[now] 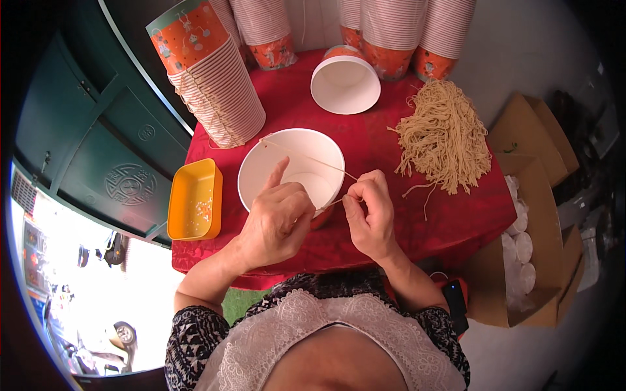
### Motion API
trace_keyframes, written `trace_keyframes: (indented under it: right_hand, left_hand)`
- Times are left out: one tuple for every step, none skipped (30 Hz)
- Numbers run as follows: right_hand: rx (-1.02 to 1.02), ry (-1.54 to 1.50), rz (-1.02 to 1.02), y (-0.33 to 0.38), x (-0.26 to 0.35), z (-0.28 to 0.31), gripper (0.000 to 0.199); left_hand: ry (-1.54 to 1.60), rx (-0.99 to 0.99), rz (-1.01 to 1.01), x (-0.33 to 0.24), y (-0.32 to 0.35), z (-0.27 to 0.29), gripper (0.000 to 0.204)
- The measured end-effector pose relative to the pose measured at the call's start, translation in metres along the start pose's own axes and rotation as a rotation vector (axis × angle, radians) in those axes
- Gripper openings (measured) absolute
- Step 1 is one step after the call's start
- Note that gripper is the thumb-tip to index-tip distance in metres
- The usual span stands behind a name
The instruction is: Threading and tying strings onto paper bowls before stacking them.
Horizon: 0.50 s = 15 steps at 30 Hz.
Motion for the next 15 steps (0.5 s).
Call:
trace_keyframes:
  right_hand:
    - [-0.009, 0.033, 0.018, 0.001, 0.0, 0.0, 0.016]
    - [-0.008, 0.033, 0.018, 0.001, -0.002, -0.001, 0.016]
    - [-0.019, 0.04, 0.035, 0.001, -0.002, -0.002, 0.016]
    - [-0.03, 0.047, 0.053, 0.0, -0.002, -0.002, 0.017]
    - [-0.029, 0.047, 0.054, 0.0, -0.001, 0.0, 0.017]
    - [-0.021, 0.132, 0.099, -0.001, 0.001, 0.002, 0.018]
    - [-0.013, 0.216, 0.145, -0.003, 0.004, 0.003, 0.02]
    - [-0.013, 0.215, 0.15, -0.006, 0.008, 0.007, 0.02]
    - [0.095, 0.227, 0.174, -0.012, 0.019, 0.005, 0.025]
    - [0.202, 0.237, 0.199, -0.015, 0.026, 0.001, 0.03]
    - [0.239, 0.293, 0.221, -0.015, 0.028, -0.003, 0.036]
    - [0.237, 0.297, 0.228, -0.016, 0.027, -0.002, 0.036]
    - [0.235, 0.319, 0.242, -0.016, 0.024, -0.003, 0.034]
    - [0.233, 0.342, 0.256, -0.016, 0.02, -0.004, 0.031]
    - [0.195, 0.309, 0.247, -0.016, 0.015, -0.002, 0.028]
  left_hand:
    - [0.007, 0.034, -0.005, 0.001, 0.0, 0.0, 0.018]
    - [0.013, 0.067, -0.01, 0.001, 0.0, -0.001, 0.018]
    - [0.015, 0.066, -0.009, 0.002, -0.001, -0.001, 0.018]
    - [0.016, 0.062, -0.015, 0.002, -0.001, -0.001, 0.017]
    - [0.017, 0.057, -0.022, 0.001, -0.001, 0.0, 0.017]
    - [0.016, 0.055, -0.024, 0.002, -0.001, 0.001, 0.017]
    - [-0.015, 0.091, -0.012, 0.002, 0.0, 0.002, 0.016]
    - [-0.049, 0.126, 0.0, 0.002, 0.001, 0.003, 0.016]
    - [-0.055, 0.123, 0.003, 0.0, 0.002, 0.004, 0.016]
    - [-0.109, 0.077, -0.01, -0.003, 0.001, 0.007, 0.018]
    - [-0.165, 0.031, -0.024, -0.005, 0.002, 0.011, 0.022]
    - [-0.187, -0.024, -0.018, -0.007, 0.003, 0.016, 0.026]
    - [-0.21, -0.079, -0.012, -0.009, 0.006, 0.02, 0.031]
    - [-0.213, -0.192, 0.02, -0.006, 0.013, 0.024, 0.029]
    - [-0.221, -0.295, 0.039, -0.003, 0.022, 0.027, 0.026]
Point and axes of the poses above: each hand's wrist, its own y-axis away from the middle knuckle, its own z-axis out of the back of the hand, x = y × z, the point moved 5 cm from there along -y, towards the middle knuckle, and after that the axes turned 6 degrees about -z, right-handed, at the moved point
